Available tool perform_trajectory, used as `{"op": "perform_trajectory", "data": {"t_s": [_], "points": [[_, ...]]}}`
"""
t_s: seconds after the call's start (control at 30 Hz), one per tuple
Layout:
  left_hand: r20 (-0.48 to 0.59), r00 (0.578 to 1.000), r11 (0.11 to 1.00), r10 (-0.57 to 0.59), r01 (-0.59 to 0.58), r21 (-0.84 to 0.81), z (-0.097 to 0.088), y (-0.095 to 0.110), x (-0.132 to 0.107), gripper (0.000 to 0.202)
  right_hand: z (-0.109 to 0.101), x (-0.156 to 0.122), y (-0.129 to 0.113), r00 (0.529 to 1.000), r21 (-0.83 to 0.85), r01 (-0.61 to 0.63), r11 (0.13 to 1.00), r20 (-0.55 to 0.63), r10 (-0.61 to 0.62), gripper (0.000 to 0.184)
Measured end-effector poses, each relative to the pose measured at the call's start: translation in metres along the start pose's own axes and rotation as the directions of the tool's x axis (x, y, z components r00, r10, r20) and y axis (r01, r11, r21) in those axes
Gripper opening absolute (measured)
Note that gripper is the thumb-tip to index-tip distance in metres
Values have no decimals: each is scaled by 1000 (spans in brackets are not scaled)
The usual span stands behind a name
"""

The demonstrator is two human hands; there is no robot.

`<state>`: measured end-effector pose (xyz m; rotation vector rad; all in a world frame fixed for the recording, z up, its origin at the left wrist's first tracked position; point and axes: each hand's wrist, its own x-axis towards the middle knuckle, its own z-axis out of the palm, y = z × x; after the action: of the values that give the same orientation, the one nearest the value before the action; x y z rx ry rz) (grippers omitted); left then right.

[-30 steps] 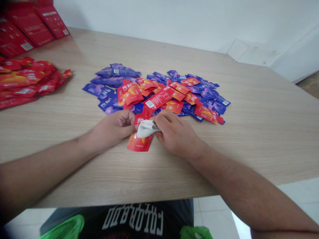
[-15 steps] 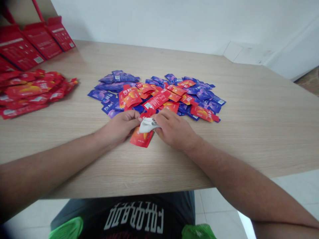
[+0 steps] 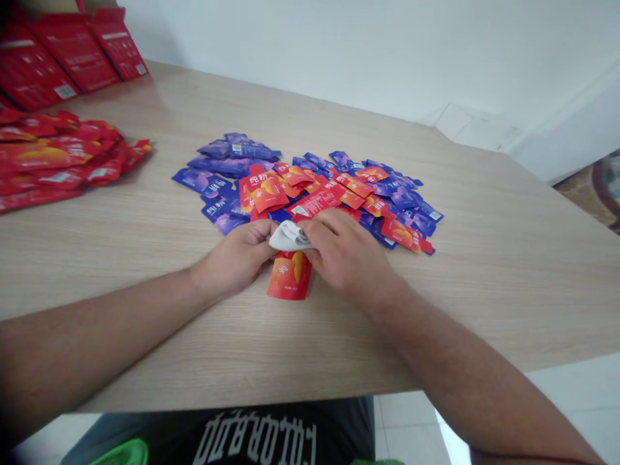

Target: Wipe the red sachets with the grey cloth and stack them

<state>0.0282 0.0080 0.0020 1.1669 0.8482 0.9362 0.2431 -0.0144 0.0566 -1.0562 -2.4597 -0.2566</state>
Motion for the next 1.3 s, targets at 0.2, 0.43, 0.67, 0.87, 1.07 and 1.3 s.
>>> {"op": "perform_trajectory", "data": {"t_s": [0.2, 0.43, 0.67, 0.87, 1.07, 1.3], "points": [[56, 998, 1000, -11, 12, -27, -5, 1, 0, 28, 0, -15, 0, 988, 51, 139, 989, 57, -141, 29], [89, 996, 1000, -15, 14, 12, -8, 2, -3, 21, 3, -12, 5, 999, 68, 49, 996, 3, -50, 29], [105, 994, 999, -13, 10, 33, -9, 4, -5, 24, 2, -13, 5, 999, 56, 22, 998, -49, -19, 27], [99, 995, 1000, 4, -2, -24, -7, 5, -6, 24, 4, -14, 1, 990, 102, 139, 985, 9, -141, 28], [127, 992, 1000, -4, 4, 1, -8, 5, -7, 27, 6, -12, 9, 995, 40, -47, 998, -83, 50, 28], [104, 994, 1000, 20, -21, 10, -10, 2, -5, 25, 4, -14, 8, 1000, 94, 24, 995, 6, -25, 29]]}}
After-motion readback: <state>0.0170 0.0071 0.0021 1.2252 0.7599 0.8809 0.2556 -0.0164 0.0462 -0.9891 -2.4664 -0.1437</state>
